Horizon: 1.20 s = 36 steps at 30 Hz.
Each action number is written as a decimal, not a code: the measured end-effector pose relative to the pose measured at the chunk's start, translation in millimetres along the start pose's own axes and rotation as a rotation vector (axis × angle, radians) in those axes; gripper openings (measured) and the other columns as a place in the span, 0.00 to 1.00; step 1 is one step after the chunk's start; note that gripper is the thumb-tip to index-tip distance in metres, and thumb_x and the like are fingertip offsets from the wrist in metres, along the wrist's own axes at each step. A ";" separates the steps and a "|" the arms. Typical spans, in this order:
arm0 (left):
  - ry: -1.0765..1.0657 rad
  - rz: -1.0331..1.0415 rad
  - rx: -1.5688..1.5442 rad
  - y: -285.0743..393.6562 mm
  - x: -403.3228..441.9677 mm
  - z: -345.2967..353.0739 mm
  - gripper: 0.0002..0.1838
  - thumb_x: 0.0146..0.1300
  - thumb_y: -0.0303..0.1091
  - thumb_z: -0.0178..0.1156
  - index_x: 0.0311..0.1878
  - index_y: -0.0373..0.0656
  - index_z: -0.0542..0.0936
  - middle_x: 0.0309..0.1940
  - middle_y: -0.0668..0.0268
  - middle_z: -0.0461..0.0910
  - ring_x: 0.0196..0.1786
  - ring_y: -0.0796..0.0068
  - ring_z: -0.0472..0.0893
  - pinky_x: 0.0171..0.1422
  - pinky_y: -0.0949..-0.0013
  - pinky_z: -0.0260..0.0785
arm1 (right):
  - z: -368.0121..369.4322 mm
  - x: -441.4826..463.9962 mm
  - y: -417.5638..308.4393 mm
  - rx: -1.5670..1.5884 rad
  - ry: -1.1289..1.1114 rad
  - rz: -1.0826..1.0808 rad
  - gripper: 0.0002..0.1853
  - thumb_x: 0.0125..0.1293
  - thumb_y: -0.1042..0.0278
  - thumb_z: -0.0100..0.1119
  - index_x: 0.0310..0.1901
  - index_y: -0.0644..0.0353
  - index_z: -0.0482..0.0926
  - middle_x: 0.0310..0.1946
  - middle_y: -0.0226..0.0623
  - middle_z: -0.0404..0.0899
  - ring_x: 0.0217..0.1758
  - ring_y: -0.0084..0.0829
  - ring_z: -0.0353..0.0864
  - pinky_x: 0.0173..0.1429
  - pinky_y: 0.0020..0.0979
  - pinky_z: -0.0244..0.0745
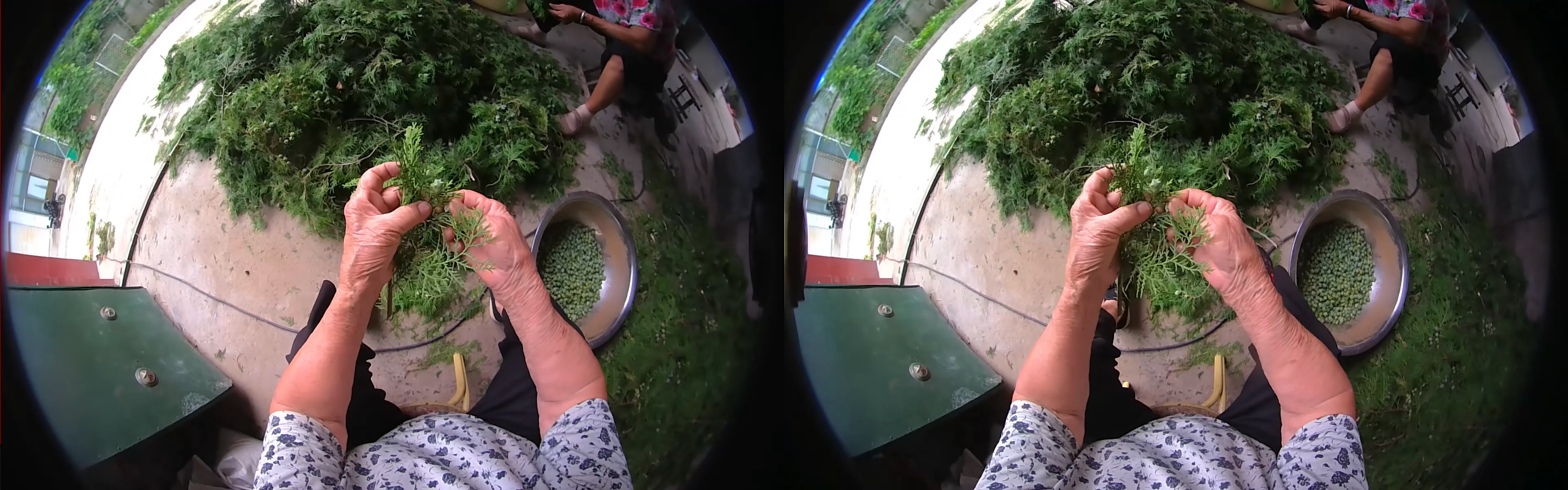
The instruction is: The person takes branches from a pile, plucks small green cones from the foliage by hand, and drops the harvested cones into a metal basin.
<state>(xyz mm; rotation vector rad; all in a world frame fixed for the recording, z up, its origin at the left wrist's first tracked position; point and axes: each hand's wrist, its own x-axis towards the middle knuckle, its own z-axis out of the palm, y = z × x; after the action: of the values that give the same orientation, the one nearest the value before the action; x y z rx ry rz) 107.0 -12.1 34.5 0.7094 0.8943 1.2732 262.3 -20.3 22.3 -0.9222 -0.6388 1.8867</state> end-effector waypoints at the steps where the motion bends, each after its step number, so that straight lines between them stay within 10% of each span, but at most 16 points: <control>1: 0.001 0.018 0.026 0.4 -1.0 1.2 0.26 0.48 0.14 0.59 0.52 0.35 0.66 0.36 0.65 0.79 0.39 0.80 0.78 0.47 0.78 0.71 | 0.5 0.1 0.1 0.058 0.011 0.021 0.13 0.58 0.69 0.59 0.44 0.60 0.72 0.33 0.26 0.75 0.30 0.20 0.74 0.32 0.20 0.67; 9: 0.010 0.108 0.289 -5.2 0.3 -2.3 0.23 0.48 0.15 0.59 0.50 0.36 0.68 0.32 0.70 0.77 0.35 0.87 0.73 0.40 0.83 0.66 | -1.5 5.4 -15.0 0.174 0.009 -0.174 0.10 0.58 0.73 0.57 0.42 0.62 0.72 0.31 0.28 0.75 0.31 0.19 0.74 0.32 0.21 0.67; 15: -0.017 0.059 0.437 -8.3 -0.3 -4.0 0.23 0.48 0.17 0.60 0.50 0.36 0.68 0.32 0.70 0.77 0.34 0.88 0.73 0.35 0.84 0.64 | 5.7 7.5 -3.7 -0.435 0.146 -0.274 0.11 0.57 0.69 0.64 0.40 0.59 0.75 0.26 0.20 0.71 0.20 0.09 0.63 0.22 0.13 0.57; 36: 0.050 -0.086 0.105 6.2 -2.4 4.6 0.28 0.46 0.15 0.62 0.54 0.36 0.68 0.37 0.64 0.79 0.41 0.77 0.78 0.47 0.74 0.71 | -2.6 1.1 -19.3 0.157 -0.045 -0.105 0.06 0.60 0.73 0.57 0.38 0.60 0.73 0.29 0.29 0.74 0.28 0.19 0.72 0.29 0.20 0.65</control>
<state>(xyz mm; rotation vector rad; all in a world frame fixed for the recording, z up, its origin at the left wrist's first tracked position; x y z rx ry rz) 107.8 -13.3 42.5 0.7159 1.0284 1.1785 273.8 -10.5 34.6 -0.7333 -0.5462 1.8391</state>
